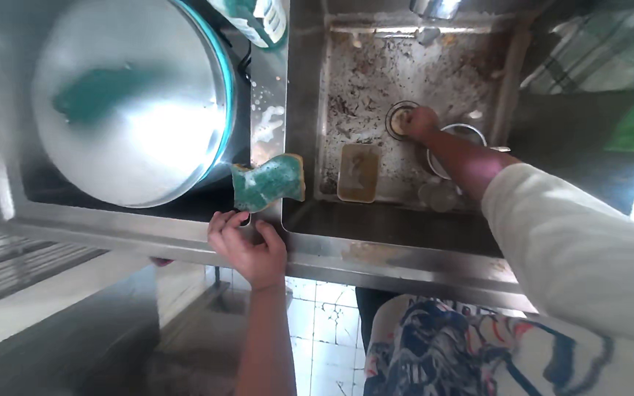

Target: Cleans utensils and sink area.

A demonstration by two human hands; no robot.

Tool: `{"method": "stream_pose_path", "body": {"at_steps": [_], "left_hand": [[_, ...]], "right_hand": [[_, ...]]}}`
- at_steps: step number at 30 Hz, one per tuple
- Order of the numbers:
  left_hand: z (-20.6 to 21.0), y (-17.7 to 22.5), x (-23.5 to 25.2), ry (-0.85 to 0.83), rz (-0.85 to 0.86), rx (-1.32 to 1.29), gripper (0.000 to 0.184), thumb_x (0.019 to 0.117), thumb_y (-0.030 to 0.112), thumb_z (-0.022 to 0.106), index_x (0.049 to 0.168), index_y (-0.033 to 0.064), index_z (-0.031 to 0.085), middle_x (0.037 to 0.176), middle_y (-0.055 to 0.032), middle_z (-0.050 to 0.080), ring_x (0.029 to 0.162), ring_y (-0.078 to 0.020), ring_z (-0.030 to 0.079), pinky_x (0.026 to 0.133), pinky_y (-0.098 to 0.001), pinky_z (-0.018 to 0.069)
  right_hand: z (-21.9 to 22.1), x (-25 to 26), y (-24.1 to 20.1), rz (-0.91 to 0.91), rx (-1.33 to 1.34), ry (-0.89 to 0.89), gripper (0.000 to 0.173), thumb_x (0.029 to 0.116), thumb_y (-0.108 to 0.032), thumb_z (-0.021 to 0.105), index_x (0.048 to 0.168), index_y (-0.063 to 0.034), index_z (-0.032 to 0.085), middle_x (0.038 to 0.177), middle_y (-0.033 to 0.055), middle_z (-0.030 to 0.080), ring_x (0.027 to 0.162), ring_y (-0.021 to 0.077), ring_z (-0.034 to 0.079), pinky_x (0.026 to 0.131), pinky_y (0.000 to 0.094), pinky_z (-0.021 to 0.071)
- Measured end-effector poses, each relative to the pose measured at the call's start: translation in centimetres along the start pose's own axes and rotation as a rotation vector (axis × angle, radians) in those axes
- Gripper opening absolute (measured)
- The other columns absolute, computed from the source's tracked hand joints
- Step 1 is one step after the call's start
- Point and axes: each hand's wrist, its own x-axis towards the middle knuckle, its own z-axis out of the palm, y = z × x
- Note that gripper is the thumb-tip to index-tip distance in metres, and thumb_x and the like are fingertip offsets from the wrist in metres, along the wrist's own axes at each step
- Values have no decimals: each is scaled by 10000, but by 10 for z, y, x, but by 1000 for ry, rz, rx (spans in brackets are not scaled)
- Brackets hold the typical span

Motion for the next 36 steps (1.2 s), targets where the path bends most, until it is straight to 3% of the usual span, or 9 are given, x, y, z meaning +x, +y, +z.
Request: {"method": "stream_pose_path", "body": {"at_steps": [8,25,31,36], "left_hand": [[0,0,0,7,-12,4,276,906,189,574,1073,-25,630,1220,-267,603,1310,-394,503,1141,-461,357],[1,0,-1,-2,-15,19,281,912,191,561,1086,-19,626,1235,-263,598,1314,-394,497,1143,-464,351],[0,1,0,1,-10,24,287,918,185,564,1087,-38,629,1235,-283,595,1309,-416,498,1138,-475,360],[-1,2,0,4,-17,15,282,917,190,563,1081,-30,628,1234,-276,598,1312,-406,497,1137,-473,359]], "right_hand": [[2,-3,-2,-12,-16,21,307,1015,-271,592,1109,-31,760,1175,255,709,1153,462,654,939,693,494],[1,-3,2,-38,0,32,286,1012,-248,598,1061,-26,769,1138,248,720,1136,456,662,940,689,496],[-2,-6,-2,-29,-2,-2,335,1029,-287,594,1128,-7,748,1203,272,693,1189,471,634,985,688,479],[1,-3,-4,-26,-35,8,319,1011,-280,612,1105,-12,756,1196,268,696,1185,467,636,973,688,484]]}}
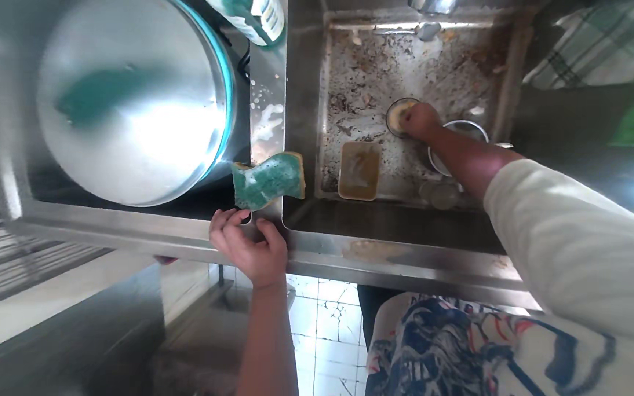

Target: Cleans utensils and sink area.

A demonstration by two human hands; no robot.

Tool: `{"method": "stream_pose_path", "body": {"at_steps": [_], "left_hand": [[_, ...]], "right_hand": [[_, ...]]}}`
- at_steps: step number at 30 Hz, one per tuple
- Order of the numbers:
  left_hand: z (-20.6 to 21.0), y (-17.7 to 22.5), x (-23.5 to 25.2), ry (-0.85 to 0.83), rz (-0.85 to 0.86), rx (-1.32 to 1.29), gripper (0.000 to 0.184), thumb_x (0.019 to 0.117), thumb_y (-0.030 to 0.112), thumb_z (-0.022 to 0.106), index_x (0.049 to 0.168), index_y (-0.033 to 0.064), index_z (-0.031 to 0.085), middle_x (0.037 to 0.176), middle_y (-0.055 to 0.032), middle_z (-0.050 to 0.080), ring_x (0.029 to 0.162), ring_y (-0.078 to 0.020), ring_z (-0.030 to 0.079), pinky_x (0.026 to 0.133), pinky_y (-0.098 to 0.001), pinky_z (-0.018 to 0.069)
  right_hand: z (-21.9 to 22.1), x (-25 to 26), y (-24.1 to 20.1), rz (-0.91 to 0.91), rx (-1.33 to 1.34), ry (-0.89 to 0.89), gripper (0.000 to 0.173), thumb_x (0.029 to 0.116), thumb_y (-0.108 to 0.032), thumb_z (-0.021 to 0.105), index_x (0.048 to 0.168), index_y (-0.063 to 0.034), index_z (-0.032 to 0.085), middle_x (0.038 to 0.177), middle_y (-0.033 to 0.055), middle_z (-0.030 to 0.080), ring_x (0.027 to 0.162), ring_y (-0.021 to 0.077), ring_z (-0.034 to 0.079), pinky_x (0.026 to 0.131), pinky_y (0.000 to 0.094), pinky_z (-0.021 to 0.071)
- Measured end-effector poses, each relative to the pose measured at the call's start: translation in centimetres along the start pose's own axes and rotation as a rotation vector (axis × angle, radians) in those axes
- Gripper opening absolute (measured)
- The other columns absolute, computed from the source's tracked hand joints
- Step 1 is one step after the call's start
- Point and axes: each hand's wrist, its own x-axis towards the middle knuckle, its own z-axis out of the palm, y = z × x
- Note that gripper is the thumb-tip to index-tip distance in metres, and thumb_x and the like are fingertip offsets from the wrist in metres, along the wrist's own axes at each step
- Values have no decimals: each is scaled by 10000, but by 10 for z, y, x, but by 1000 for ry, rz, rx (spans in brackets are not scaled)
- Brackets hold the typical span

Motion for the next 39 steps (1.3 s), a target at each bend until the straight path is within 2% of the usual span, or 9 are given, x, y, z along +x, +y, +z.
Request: {"method": "stream_pose_path", "body": {"at_steps": [3,7,10,19,23,25,32,35,39], "left_hand": [[1,-2,-1,4,-1,0,285,915,197,560,1083,-23,629,1231,-270,602,1312,-402,500,1138,-471,361],[1,-2,-1,8,5,-5,286,921,204,557,1084,-22,624,1234,-265,596,1313,-389,501,1140,-467,359],[1,-1,0,13,7,-9,280,917,194,561,1079,-25,623,1227,-274,595,1308,-401,502,1138,-467,361],[2,-1,-2,17,4,-14,269,932,211,563,1079,-7,616,1226,-244,594,1320,-373,497,1154,-456,351],[1,-1,-2,6,-6,-17,268,925,188,569,1091,-17,620,1247,-261,588,1332,-387,485,1155,-463,348],[1,-1,-3,12,-5,-20,264,926,185,570,1091,-14,622,1249,-262,588,1331,-388,485,1151,-465,349],[1,1,-2,-6,-39,-23,277,917,183,564,1101,-19,615,1277,-272,573,1351,-401,468,1157,-477,338],[1,1,-3,4,-48,-20,259,924,180,562,1099,-2,620,1278,-249,580,1351,-384,471,1156,-463,347],[1,0,-5,-1,-73,-16,282,916,195,561,1102,-4,635,1295,-256,579,1351,-385,475,1151,-481,350]], "right_hand": [[-2,-1,-1,6,-28,1,326,1021,-287,609,1143,-17,746,1236,275,680,1221,471,617,1002,683,471],[-4,-3,-3,30,6,25,342,1017,-287,612,1133,9,739,1226,277,685,1212,465,626,1000,680,476],[-3,1,-1,12,-10,-22,353,1021,-289,625,1156,20,731,1245,287,671,1231,472,611,1021,680,467],[-6,-4,0,37,-17,0,358,1016,-286,616,1146,31,720,1241,293,667,1218,478,616,1001,690,473],[-9,-4,-6,44,-52,-7,357,1015,-277,607,1154,31,721,1249,297,667,1221,487,615,992,688,477],[-10,-5,-7,51,-39,-28,360,1011,-265,624,1183,40,711,1278,312,649,1247,503,591,1020,697,458],[-9,-1,-6,-1,-109,-27,368,1025,-288,614,1129,47,725,1229,315,667,1211,495,616,993,698,470],[-8,-3,-6,40,-43,-11,377,1020,-281,632,1176,54,707,1275,326,642,1246,507,590,1021,709,450],[-10,-3,-9,38,-89,-19,402,1031,-313,610,1165,51,713,1270,312,653,1249,495,593,1031,698,449]]}}
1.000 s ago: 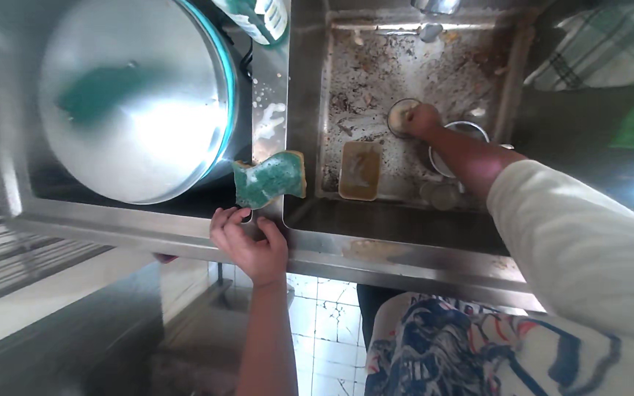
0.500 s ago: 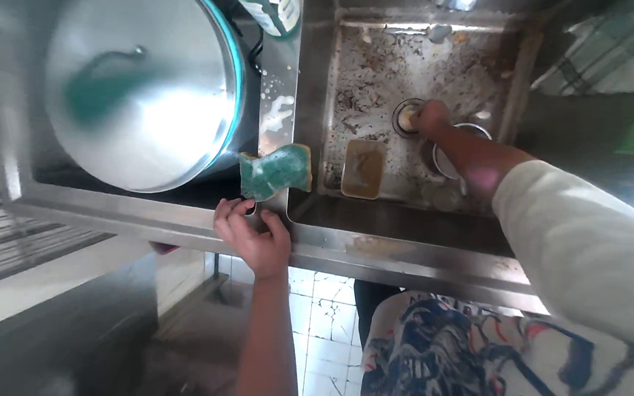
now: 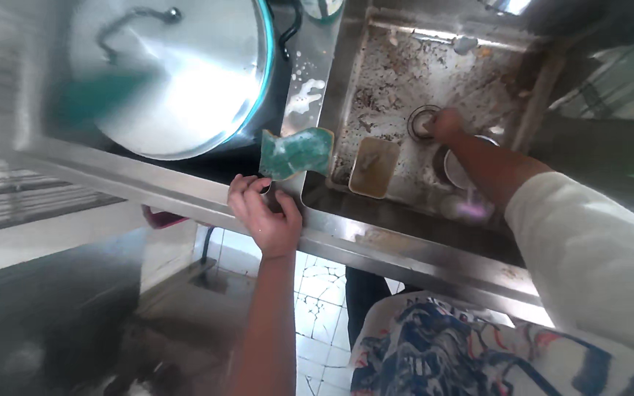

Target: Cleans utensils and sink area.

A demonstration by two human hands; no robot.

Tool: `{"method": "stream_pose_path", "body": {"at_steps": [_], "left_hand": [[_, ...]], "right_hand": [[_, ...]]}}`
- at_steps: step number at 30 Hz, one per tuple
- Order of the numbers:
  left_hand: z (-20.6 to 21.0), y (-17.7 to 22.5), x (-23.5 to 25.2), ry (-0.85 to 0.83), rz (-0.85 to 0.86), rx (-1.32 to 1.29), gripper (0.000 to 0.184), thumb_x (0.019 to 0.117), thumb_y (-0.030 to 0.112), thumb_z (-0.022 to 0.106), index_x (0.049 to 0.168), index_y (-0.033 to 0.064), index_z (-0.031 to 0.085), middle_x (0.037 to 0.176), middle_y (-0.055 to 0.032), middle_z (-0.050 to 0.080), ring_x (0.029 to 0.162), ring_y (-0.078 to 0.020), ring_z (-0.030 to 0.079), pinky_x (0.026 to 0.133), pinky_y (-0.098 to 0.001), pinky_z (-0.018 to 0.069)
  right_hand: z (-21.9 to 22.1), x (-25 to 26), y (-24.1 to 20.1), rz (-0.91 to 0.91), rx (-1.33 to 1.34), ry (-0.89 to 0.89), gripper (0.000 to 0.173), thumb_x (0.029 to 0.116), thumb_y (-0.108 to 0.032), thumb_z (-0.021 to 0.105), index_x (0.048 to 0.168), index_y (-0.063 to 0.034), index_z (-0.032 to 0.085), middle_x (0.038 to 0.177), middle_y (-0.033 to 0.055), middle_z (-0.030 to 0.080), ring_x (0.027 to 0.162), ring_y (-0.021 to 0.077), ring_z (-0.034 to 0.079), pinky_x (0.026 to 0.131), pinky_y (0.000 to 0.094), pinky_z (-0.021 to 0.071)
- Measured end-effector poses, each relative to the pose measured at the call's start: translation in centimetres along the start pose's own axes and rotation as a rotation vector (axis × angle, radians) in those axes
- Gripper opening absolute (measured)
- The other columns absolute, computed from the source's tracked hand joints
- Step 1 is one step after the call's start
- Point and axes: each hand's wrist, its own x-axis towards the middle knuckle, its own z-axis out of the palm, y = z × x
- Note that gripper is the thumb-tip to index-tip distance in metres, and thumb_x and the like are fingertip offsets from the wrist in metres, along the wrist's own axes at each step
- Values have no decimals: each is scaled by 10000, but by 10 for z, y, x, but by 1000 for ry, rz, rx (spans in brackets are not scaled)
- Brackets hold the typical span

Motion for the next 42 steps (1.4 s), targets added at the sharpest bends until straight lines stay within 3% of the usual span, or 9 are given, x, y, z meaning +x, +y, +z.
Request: {"method": "stream_pose_path", "body": {"at_steps": [4,13,27,35,38,42], "left_hand": [[0,0,0,12,8,-20,288,931,219,547,1087,-4,642,1284,-243,588,1344,-378,485,1148,-477,356],[-1,0,1,10,2,-54,305,942,237,530,1089,-7,639,1298,-253,582,1354,-392,476,1138,-494,367],[1,0,1,35,-7,-70,279,930,211,539,1077,-2,642,1285,-241,584,1362,-383,465,1162,-482,344],[0,0,0,23,-26,-60,285,937,225,537,1076,2,646,1300,-247,575,1357,-385,467,1140,-481,359],[0,0,0,22,-30,-57,275,934,210,540,1075,1,649,1304,-247,574,1366,-383,462,1151,-481,352],[0,0,1,20,-24,-42,283,936,219,541,1081,1,647,1300,-248,578,1363,-385,465,1153,-483,349]], "right_hand": [[2,2,4,-16,-18,6,392,1028,-318,619,1145,40,729,1247,307,667,1219,497,612,1016,705,458],[5,-6,1,16,-12,2,385,1042,-290,601,1241,26,693,1318,308,632,1287,503,564,1057,700,428],[0,-15,-2,50,90,85,360,1026,-276,622,1195,27,716,1257,304,663,1241,490,600,1034,684,448],[0,-10,1,36,41,18,411,1040,-305,612,1217,59,690,1294,326,634,1270,510,572,1054,695,433],[2,-5,6,45,76,64,414,1026,-342,622,1204,21,712,1252,302,666,1226,493,607,1022,691,456],[1,-5,5,39,19,33,406,1050,-331,590,1240,11,698,1308,308,636,1275,489,578,1047,693,437]]}}
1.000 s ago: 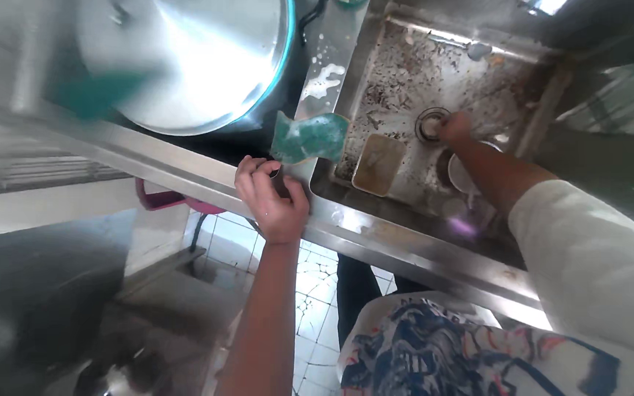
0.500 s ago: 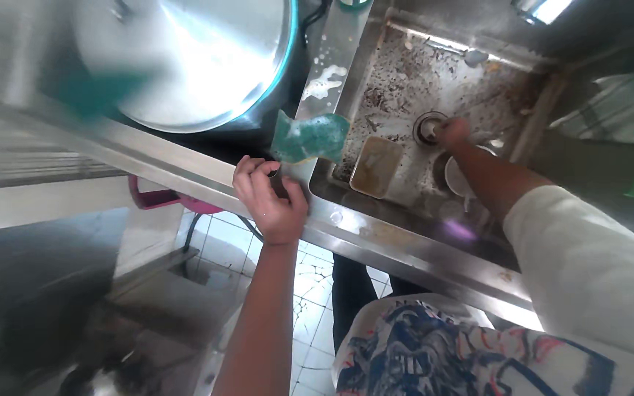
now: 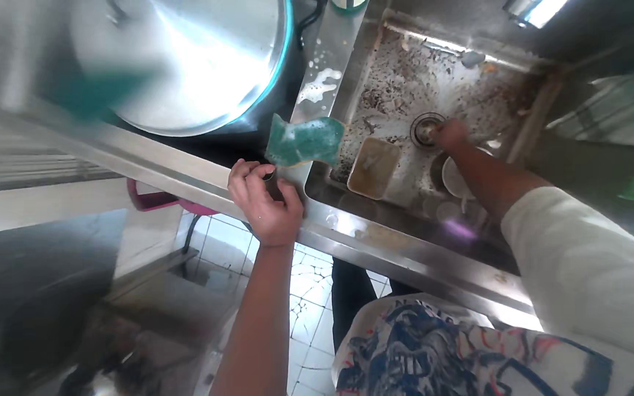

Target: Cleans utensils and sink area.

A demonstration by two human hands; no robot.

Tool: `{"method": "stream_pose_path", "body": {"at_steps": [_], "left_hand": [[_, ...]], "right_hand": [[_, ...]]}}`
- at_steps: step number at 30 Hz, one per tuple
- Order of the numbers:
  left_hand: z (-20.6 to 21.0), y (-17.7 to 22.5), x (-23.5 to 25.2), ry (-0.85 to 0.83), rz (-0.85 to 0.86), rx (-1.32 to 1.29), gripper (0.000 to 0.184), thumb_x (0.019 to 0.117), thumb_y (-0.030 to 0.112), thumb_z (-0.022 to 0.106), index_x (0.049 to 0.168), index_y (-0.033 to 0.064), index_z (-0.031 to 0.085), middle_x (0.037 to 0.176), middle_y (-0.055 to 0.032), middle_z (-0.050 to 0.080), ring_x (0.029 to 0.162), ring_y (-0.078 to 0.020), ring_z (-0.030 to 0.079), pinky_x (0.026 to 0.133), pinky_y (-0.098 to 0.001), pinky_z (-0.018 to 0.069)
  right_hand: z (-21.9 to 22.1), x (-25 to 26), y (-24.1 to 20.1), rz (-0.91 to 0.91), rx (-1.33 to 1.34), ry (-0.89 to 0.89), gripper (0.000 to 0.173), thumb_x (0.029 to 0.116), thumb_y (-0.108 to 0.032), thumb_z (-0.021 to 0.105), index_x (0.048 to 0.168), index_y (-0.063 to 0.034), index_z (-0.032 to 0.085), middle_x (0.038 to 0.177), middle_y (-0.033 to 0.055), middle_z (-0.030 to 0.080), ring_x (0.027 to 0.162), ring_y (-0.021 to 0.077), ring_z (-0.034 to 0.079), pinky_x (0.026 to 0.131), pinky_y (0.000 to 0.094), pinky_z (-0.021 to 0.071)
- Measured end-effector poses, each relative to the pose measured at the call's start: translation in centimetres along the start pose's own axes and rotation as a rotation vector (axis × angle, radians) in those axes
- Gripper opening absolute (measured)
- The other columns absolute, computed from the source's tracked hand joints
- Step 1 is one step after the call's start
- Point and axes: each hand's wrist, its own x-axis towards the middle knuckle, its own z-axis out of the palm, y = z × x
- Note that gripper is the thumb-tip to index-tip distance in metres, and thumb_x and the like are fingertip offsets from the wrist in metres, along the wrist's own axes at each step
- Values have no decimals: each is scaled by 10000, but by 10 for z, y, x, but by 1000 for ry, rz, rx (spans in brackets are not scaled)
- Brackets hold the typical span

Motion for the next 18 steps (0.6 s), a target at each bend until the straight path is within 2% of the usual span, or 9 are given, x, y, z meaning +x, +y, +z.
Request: {"method": "stream_pose_path", "body": {"at_steps": [4,9,12,18], "left_hand": [[0,0,0,-8,-1,9,286,937,220,542,1084,-2,647,1296,-250,580,1360,-390,467,1155,-485,348],[0,-1,0,-17,-2,19,287,933,216,541,1087,-2,644,1302,-246,574,1362,-385,462,1153,-487,345],[-1,0,0,-14,-3,15,287,930,215,539,1082,-4,644,1299,-244,576,1359,-383,465,1151,-482,346],[0,-1,-1,-6,7,13,293,933,233,536,1077,1,644,1298,-241,575,1364,-384,460,1162,-478,336]], "right_hand": [[-2,-3,-2,-52,-35,-37,409,1060,-332,572,1221,19,709,1298,303,646,1269,492,583,1052,690,438],[6,6,6,-92,-14,-21,398,1035,-332,616,1156,31,728,1217,315,674,1201,507,618,1011,705,459],[0,-3,-2,-32,4,-14,381,1045,-304,601,1212,20,710,1273,295,659,1247,482,599,1045,680,448],[3,-1,6,-85,14,-15,357,1038,-287,615,1186,19,723,1261,303,662,1237,491,602,1033,691,447]]}}
